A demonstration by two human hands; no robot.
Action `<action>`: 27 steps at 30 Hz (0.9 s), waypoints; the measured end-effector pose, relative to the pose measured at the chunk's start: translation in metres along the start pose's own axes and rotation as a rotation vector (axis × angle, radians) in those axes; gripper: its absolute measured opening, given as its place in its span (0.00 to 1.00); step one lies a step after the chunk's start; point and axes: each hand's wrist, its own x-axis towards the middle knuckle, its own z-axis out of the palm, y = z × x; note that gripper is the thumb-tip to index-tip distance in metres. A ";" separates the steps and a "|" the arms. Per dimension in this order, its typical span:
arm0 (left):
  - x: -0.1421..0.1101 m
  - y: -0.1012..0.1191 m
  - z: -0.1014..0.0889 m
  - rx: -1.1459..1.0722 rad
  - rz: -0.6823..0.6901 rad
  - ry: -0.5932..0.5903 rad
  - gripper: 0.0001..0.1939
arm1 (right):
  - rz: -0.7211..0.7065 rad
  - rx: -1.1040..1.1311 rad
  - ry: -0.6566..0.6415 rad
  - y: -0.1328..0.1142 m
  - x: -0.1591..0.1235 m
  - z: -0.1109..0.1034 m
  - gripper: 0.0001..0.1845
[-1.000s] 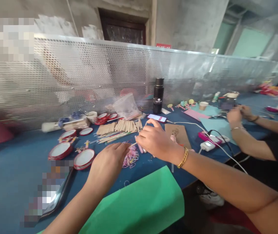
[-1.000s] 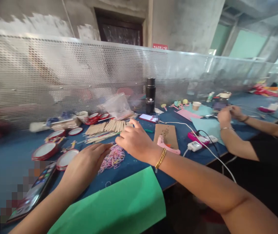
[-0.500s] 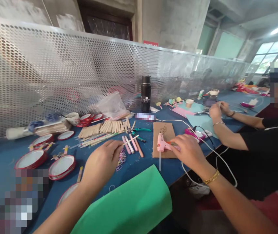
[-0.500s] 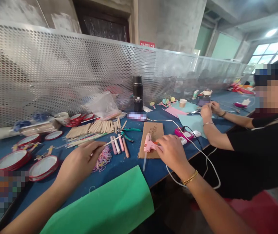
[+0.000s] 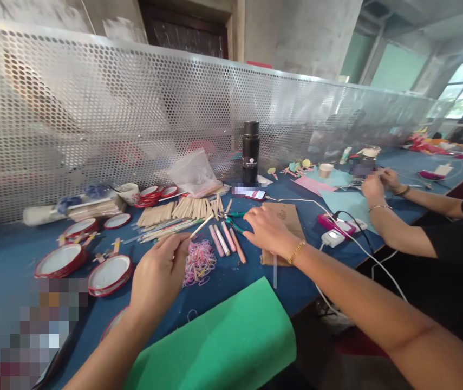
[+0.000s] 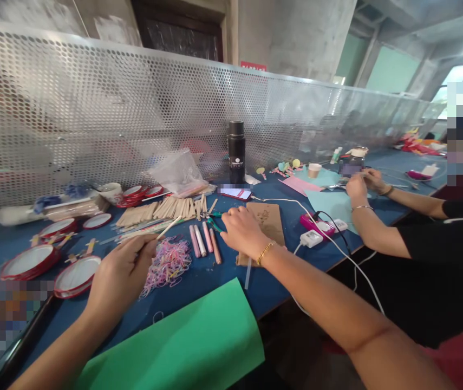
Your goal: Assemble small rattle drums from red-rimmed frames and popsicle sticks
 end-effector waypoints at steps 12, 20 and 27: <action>-0.005 -0.002 0.004 -0.121 -0.108 -0.074 0.16 | 0.081 0.210 -0.301 0.019 0.066 0.033 0.41; -0.003 -0.005 0.005 -0.195 -0.151 -0.035 0.17 | 0.188 0.668 -0.379 0.037 0.049 0.002 0.24; -0.001 -0.008 0.006 -0.219 -0.099 -0.005 0.17 | 0.014 1.439 -0.414 0.000 -0.025 -0.016 0.29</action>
